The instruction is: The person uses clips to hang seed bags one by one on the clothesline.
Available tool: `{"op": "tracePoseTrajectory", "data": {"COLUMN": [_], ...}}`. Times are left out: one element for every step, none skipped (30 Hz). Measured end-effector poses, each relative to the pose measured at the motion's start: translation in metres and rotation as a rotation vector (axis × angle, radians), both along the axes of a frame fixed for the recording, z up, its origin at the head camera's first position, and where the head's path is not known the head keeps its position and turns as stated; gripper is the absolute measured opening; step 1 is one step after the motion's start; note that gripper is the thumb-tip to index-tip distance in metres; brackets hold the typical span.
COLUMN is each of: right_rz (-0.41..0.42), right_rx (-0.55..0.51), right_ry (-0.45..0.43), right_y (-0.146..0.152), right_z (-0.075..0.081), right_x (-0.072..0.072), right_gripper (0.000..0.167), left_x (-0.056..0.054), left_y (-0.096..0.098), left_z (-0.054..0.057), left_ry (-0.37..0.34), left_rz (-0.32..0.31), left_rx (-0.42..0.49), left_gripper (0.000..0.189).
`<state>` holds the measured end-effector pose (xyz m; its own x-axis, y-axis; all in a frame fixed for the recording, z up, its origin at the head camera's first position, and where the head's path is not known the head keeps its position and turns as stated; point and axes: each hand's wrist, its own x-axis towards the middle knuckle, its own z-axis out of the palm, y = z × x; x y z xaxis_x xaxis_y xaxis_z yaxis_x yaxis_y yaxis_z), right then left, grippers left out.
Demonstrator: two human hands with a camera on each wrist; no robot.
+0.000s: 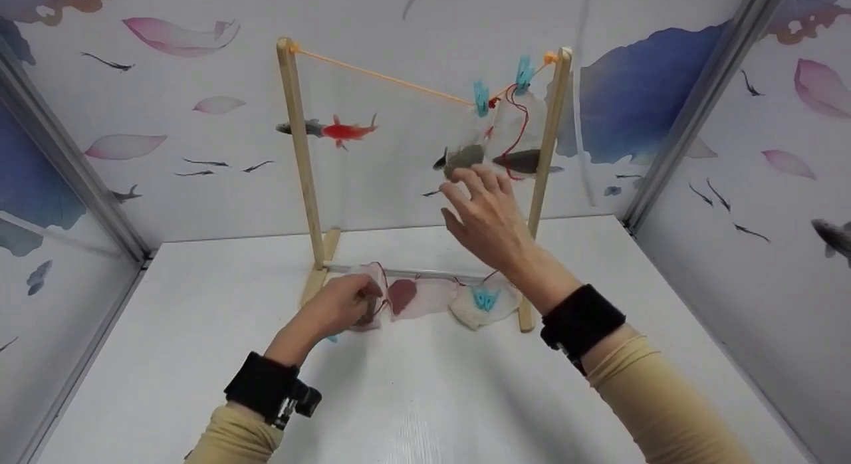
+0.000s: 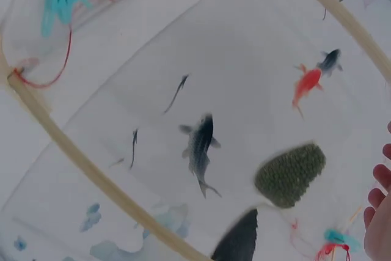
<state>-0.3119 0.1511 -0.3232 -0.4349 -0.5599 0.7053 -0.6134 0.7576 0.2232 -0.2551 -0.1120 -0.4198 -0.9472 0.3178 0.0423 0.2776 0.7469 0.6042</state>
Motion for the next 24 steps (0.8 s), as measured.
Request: {"op": "tracePoseTrajectory", "data": {"right_rz": [0.002, 0.009, 0.024, 0.038, 0.051, 0.055, 0.076, 0.096, 0.115, 0.132, 0.150, 0.169, 0.191, 0.196, 0.200, 0.201, 0.195, 0.189, 0.182, 0.173, 0.162, 0.154, 0.144, 0.134], "right_rx": [-0.002, 0.002, 0.010, 0.030, 0.058, 0.096, 0.131, 0.162, 0.187, 0.207, 0.213, 0.208, 0.193, 0.178, 0.161, 0.147, 0.132, 0.119, 0.108, 0.095, 0.083, 0.069, 0.054, 0.037], "right_ry": [-0.053, -0.122, -0.209, -0.312, -0.424, -0.534, -0.636, -0.737, -0.829, -0.897, -0.954, -1.007, -1.060, -1.109, -1.152, -1.188, -1.225, -1.255, -1.275, -1.292, -1.303, -1.310, -1.315, -1.318], "right_y": [-0.002, -0.003, -0.004, -0.005, -0.006, -0.007, -0.007, -0.008, -0.008, -0.009, -0.010, -0.010, -0.011, -0.011, -0.011, -0.011, -0.011, -0.011, -0.011, -0.010, -0.009, -0.009, -0.008, -0.008], "right_z": [-0.008, -0.016, -0.023, -0.030, -0.037, -0.044, -0.051, -0.058, -0.065, -0.073, -0.082, -0.090, -0.099, -0.106, -0.114, -0.122, -0.129, -0.135, -0.141, -0.145, -0.150, -0.153, -0.156, -0.159], "right_x": [0.003, 0.007, 0.011, 0.016, 0.022, 0.028, 0.033, 0.039, 0.044, 0.049, 0.054, 0.058, 0.061, 0.065, 0.068, 0.071, 0.073, 0.076, 0.077, 0.078, 0.079, 0.080, 0.080, 0.081], "right_gripper": [0.028, 0.027, 0.027, 0.027, 0.028, 0.029, 0.029, 0.029, 0.029, 0.030, 0.030, 0.030, 0.030, 0.031, 0.032, 0.033, 0.034, 0.036, 0.037, 0.037, 0.038, 0.038, 0.038, 0.038], "left_x": [0.004, 0.007, 0.011, 0.014, 0.018, 0.021, 0.024, 0.027, 0.030, 0.032, 0.034, 0.036, 0.037, 0.038, 0.039, 0.040, 0.041, 0.041, 0.040, 0.039, 0.038, 0.037, 0.036, 0.035], "left_y": [-0.005, -0.011, -0.017, -0.024, -0.031, -0.038, -0.044, -0.050, -0.054, -0.058, -0.060, -0.062, -0.063, -0.063, -0.062, -0.061, -0.059, -0.057, -0.055, -0.053, -0.051, -0.049, -0.047, -0.045], "left_z": [-0.007, -0.013, -0.019, -0.025, -0.031, -0.037, -0.043, -0.050, -0.057, -0.064, -0.072, -0.079, -0.086, -0.093, -0.098, -0.101, -0.104, -0.106, -0.107, -0.106, -0.105, -0.104, -0.103, -0.101], "left_ry": [-0.012, -0.022, -0.037, -0.041, -0.049, -0.056, -0.062, -0.063, -0.063, -0.060, -0.060, -0.056, -0.043, -0.033, -0.018, -0.003, 0.020, 0.038, 0.052, 0.056, 0.060, 0.062, 0.063, 0.063], "left_rz": [-0.005, -0.005, 0.008, 0.025, 0.054, 0.089, 0.125, 0.163, 0.195, 0.218, 0.235, 0.244, 0.247, 0.250, 0.256, 0.267, 0.275, 0.290, 0.309, 0.335, 0.355, 0.371, 0.382, 0.393], "left_rx": [-0.004, -0.006, -0.010, -0.015, -0.020, -0.023, -0.024, -0.025, -0.024, -0.022, -0.018, -0.014, -0.010, -0.009, -0.008, -0.010, -0.017, -0.021, -0.030, -0.037, -0.047, -0.055, -0.061, -0.063], "left_gripper": [0.023, 0.024, 0.025, 0.026, 0.028, 0.030, 0.031, 0.033, 0.033, 0.034, 0.035, 0.036, 0.037, 0.037, 0.037, 0.036, 0.034, 0.031, 0.028, 0.026, 0.027, 0.029, 0.031, 0.032]}}
